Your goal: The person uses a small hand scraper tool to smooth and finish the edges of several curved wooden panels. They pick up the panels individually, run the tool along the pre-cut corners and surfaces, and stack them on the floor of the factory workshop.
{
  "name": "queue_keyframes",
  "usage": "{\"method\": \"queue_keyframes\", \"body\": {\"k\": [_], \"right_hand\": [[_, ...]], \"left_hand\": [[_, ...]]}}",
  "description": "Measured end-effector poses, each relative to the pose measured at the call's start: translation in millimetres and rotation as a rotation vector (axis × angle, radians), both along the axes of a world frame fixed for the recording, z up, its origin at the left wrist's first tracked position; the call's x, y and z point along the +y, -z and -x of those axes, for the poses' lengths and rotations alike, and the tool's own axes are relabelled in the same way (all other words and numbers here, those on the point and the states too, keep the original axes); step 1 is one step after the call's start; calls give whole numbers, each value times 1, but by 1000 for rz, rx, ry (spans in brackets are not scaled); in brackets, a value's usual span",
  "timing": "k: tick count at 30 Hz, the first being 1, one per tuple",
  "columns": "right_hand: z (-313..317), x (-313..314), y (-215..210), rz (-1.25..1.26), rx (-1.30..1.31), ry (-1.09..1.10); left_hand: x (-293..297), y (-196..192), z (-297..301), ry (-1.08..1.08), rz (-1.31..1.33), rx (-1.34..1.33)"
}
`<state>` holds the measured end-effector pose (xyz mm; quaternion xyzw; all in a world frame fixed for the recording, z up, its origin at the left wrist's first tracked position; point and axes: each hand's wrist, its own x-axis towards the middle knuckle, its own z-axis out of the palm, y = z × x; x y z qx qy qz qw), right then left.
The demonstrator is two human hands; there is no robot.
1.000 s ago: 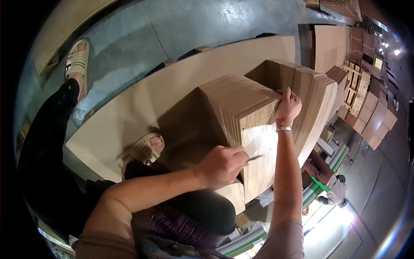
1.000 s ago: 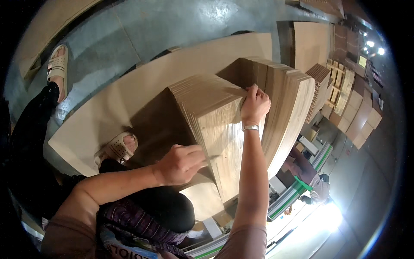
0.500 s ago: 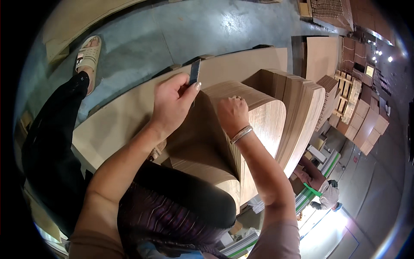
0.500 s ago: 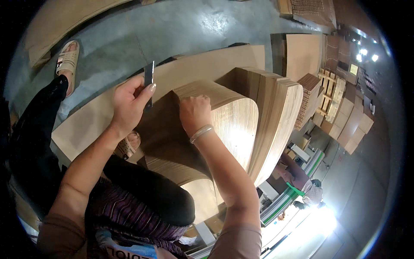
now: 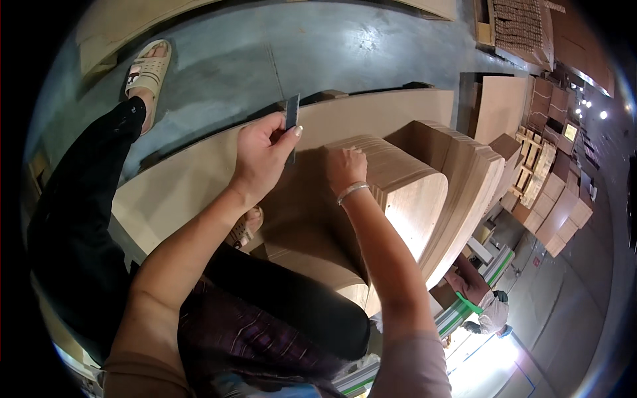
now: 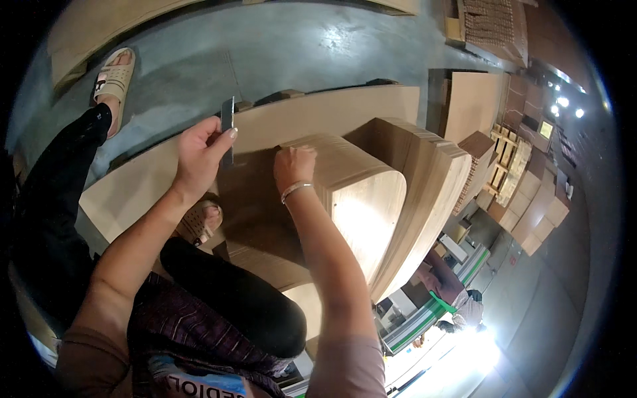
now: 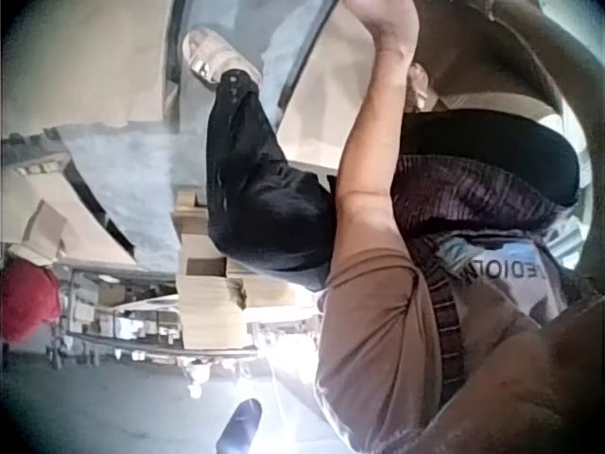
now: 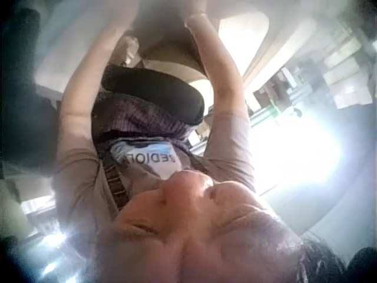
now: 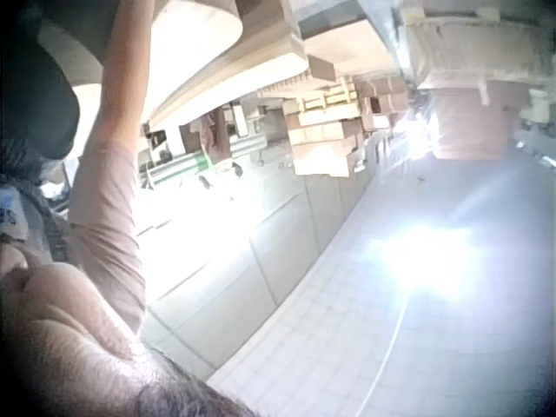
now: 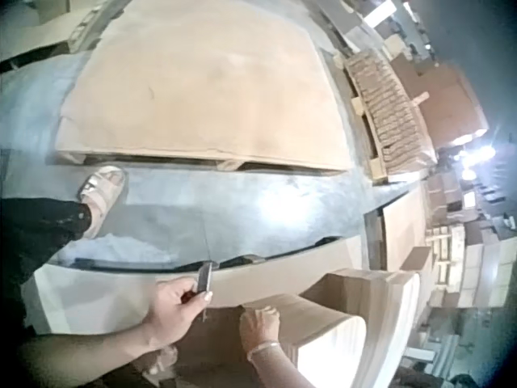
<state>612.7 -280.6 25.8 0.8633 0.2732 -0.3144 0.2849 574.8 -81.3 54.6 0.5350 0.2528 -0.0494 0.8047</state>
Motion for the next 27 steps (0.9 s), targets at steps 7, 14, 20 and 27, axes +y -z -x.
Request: {"method": "queue_keyframes", "body": {"k": [7,14,20,27], "right_hand": [[3,1,71,194,-120,63],[-2,0,87,160,-182,58],[-13,15,89,164,20,175],[-61,8,51,-123,-97,291]], "left_hand": [[21,18,-2,59,-133,64],[11,18,-2,113,-101,89],[17,24,5,148,-143,88],[-3,52,9,240,-216,179]]}}
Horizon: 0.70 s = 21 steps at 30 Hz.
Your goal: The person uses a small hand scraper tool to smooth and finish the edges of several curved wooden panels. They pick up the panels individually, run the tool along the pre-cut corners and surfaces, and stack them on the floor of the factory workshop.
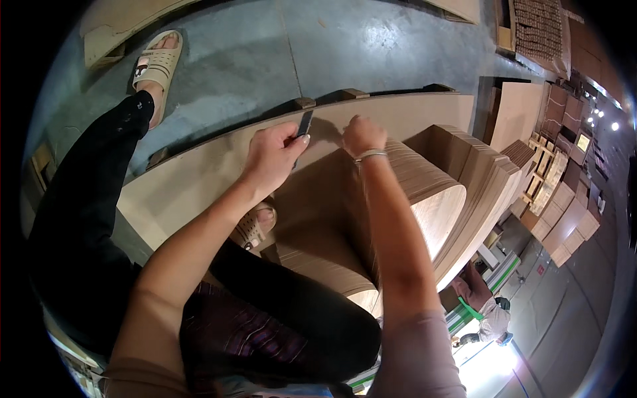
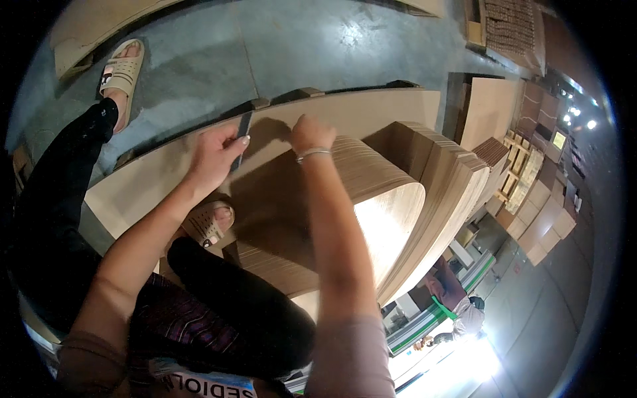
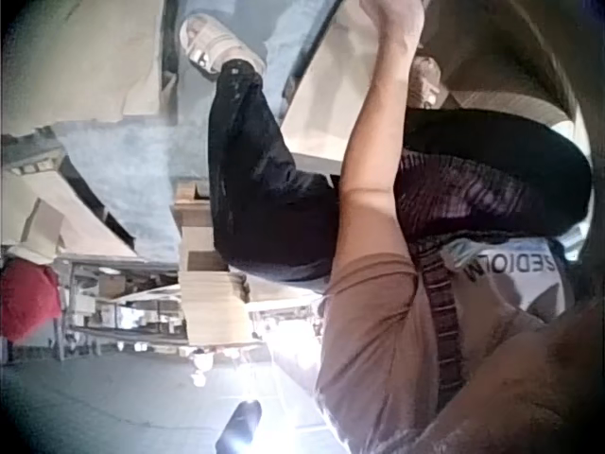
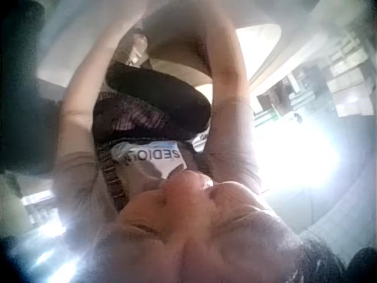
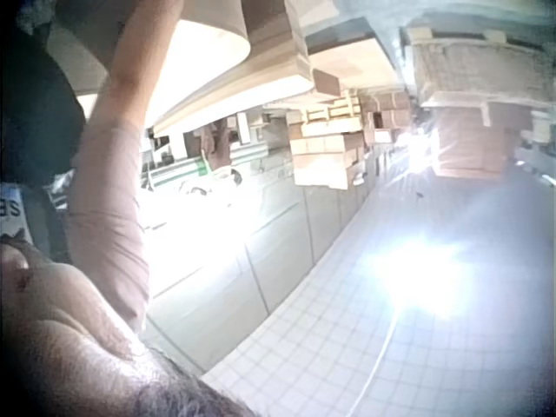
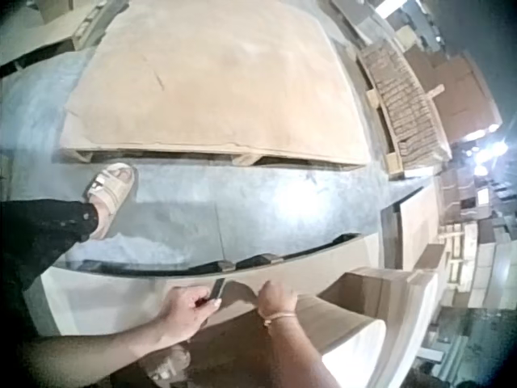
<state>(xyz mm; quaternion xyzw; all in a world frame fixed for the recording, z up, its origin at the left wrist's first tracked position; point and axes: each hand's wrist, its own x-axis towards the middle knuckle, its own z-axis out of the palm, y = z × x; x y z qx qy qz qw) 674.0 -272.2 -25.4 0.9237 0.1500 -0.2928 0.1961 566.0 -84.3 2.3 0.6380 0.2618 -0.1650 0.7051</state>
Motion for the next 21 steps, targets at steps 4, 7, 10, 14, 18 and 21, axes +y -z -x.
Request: {"method": "queue_keyframes", "body": {"k": [4,7,10,14,18,21], "right_hand": [[-23,11,-112,-302,-81,155],[-15,-37,-170,-541,-258,121],[6,-97,-160,-521,-255,-49],[20,-107,-147,-642,-352,158],[18,-110,-140,-694,-374,145],[21,-103,-141,-635,-372,169]], "left_hand": [[-43,51,31,76,-263,-16],[-80,63,21,370,-313,7],[-113,78,19,372,-288,-62],[-143,81,11,260,-341,-33],[-149,88,10,204,-376,1],[-137,91,11,255,-232,-95]]}}
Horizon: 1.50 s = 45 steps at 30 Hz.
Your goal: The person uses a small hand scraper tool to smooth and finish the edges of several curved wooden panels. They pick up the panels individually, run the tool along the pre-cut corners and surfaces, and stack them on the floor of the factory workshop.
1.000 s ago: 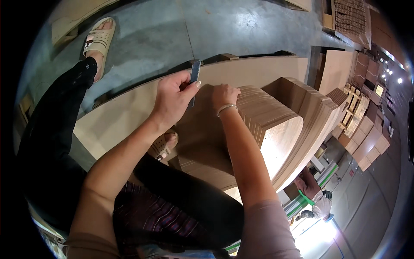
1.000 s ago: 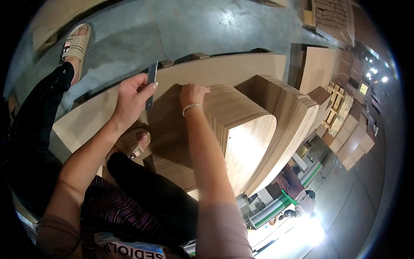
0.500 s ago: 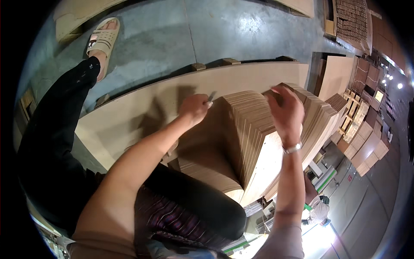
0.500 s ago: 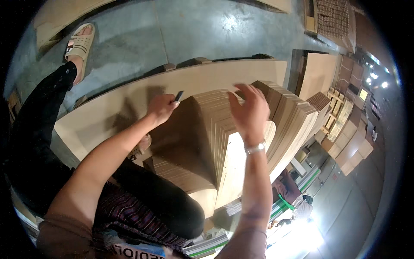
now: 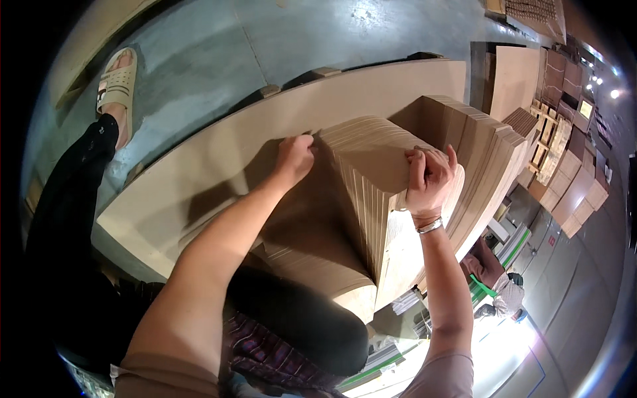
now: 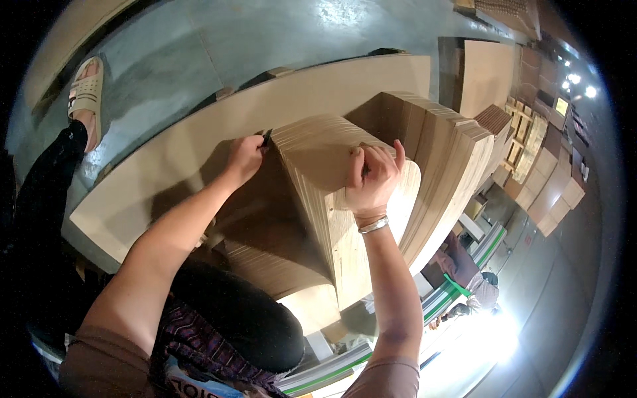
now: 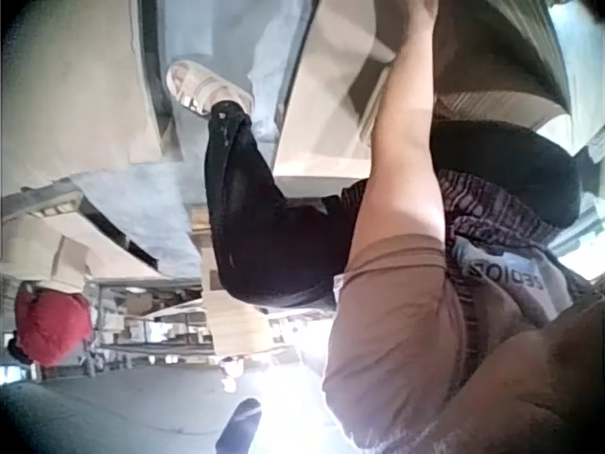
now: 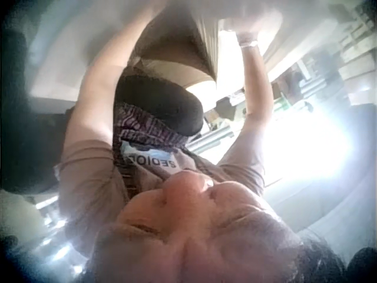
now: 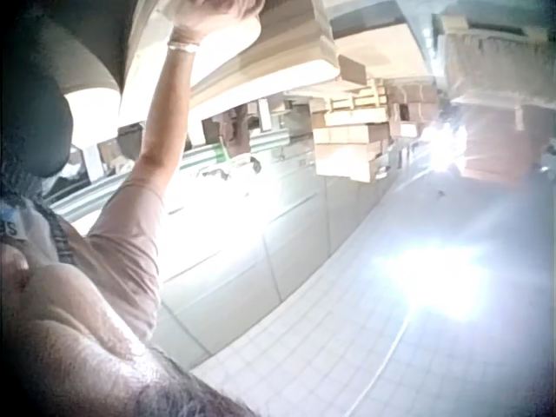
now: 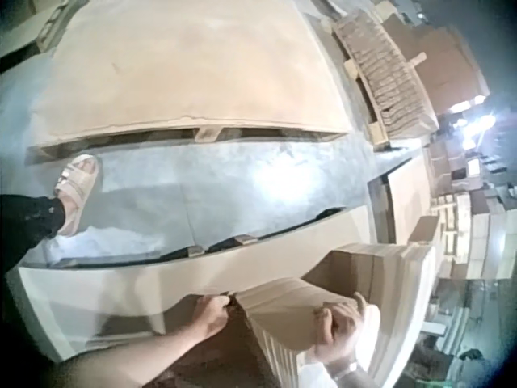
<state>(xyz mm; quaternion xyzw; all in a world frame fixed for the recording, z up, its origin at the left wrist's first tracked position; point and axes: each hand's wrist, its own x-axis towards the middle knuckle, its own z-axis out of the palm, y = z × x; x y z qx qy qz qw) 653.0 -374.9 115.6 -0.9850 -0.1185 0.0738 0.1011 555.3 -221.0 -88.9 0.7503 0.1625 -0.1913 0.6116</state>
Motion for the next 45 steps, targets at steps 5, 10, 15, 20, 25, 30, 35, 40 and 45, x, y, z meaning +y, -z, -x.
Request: {"method": "queue_keyframes", "body": {"k": [5,10,15,20,25,30,35,40,45], "right_hand": [[4,-10,-5,12,-105,-16],[3,4,3,-34,-86,23],[4,-5,-4,-23,-114,28],[9,-7,4,-6,-128,22],[8,-9,11,-32,-255,15],[1,4,0,24,-231,28],[14,-31,-14,224,-186,69],[41,8,-34,9,-235,131],[98,1,-55,-183,-358,43]], "left_hand": [[-1,-45,-2,12,209,-145],[2,-47,-1,2,30,-76],[1,-148,7,-14,331,-282],[0,-162,12,77,249,-433],[8,-205,10,245,378,-598],[67,-255,-20,372,107,-722],[134,-292,1,625,-163,-713],[248,-353,49,535,-531,-570],[284,-399,97,207,-667,-513]]}}
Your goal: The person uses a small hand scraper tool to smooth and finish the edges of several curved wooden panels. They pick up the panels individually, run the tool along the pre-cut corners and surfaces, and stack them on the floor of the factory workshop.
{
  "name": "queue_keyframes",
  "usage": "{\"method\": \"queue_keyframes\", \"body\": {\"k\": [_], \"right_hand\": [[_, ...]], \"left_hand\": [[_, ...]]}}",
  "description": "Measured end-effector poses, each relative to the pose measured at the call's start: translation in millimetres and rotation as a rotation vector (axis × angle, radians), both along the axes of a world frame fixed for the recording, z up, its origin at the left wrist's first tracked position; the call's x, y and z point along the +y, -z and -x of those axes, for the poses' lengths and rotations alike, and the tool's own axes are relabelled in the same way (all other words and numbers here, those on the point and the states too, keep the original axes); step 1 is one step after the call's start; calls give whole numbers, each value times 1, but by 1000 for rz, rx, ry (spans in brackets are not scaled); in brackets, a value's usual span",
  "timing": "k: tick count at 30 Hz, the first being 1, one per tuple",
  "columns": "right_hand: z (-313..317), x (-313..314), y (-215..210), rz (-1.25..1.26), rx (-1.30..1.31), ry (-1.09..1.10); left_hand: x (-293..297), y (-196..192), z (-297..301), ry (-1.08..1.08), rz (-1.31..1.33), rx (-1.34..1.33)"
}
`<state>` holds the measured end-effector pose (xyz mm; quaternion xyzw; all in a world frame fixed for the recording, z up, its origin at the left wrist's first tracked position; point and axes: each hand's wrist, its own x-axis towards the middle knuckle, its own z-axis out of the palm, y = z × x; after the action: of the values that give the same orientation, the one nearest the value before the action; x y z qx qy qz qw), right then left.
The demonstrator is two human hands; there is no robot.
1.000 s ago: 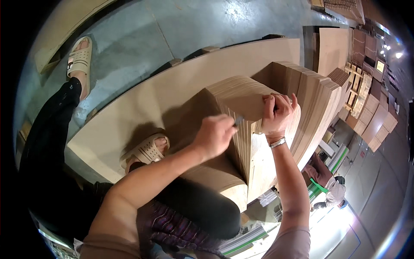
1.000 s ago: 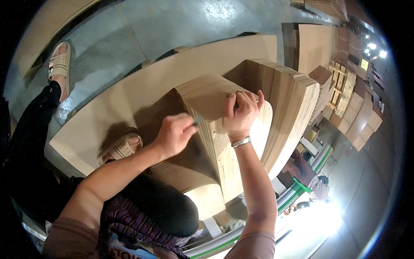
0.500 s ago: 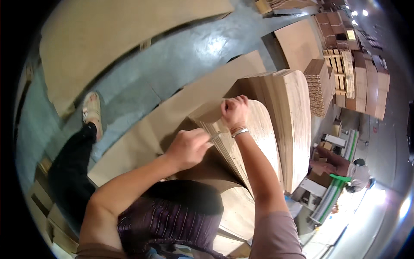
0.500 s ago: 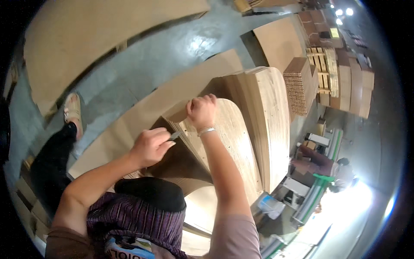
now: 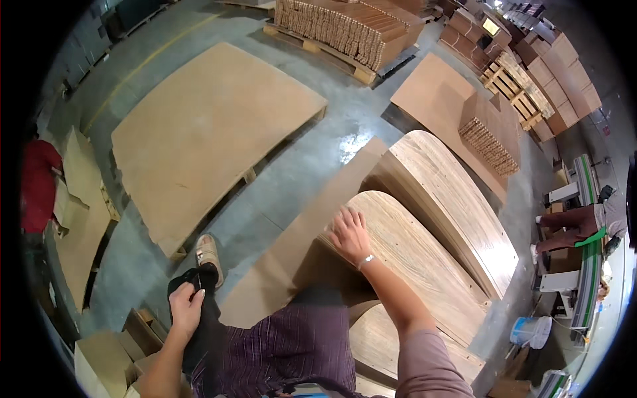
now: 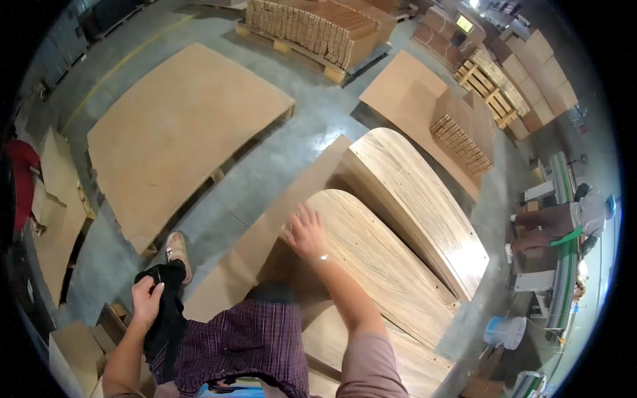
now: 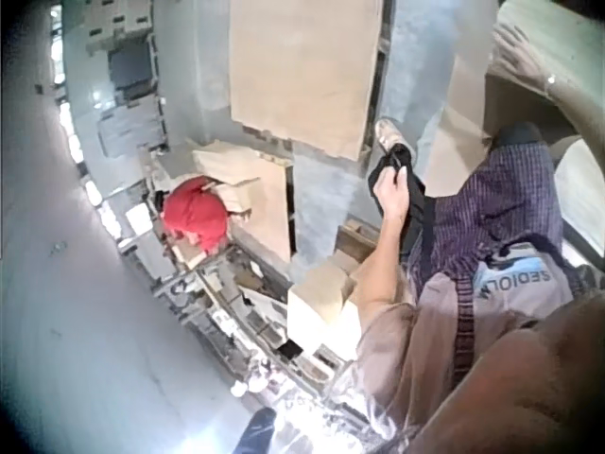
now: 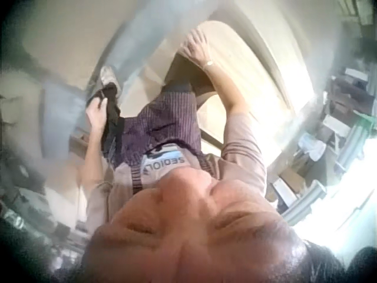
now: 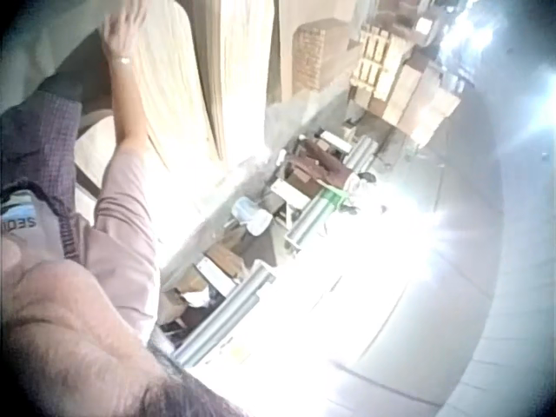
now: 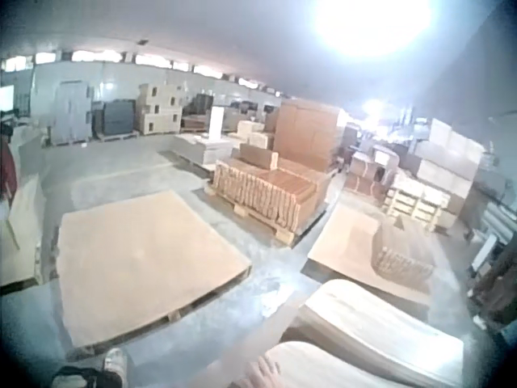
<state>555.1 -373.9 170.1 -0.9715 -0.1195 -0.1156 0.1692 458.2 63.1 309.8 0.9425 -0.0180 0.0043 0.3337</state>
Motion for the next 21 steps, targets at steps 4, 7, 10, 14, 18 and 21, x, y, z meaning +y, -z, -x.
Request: {"method": "queue_keyframes", "body": {"k": [4,7,10,14,18,21], "right_hand": [[39,-23,-6,61,124,-41],[47,-29,-3,138,178,-20],[48,-31,-1,144,288,-1],[32,-26,-2,171,409,-8],[26,-25,3,180,498,-18],[31,-35,2,264,501,6]], "left_hand": [[-1,-1,-6,-4,76,-19],[-15,45,-87,102,144,8],[-66,87,-223,360,166,83],[-149,143,-401,553,27,-137],[-161,189,-480,813,0,-247],[-122,187,-435,775,-60,-81]]}}
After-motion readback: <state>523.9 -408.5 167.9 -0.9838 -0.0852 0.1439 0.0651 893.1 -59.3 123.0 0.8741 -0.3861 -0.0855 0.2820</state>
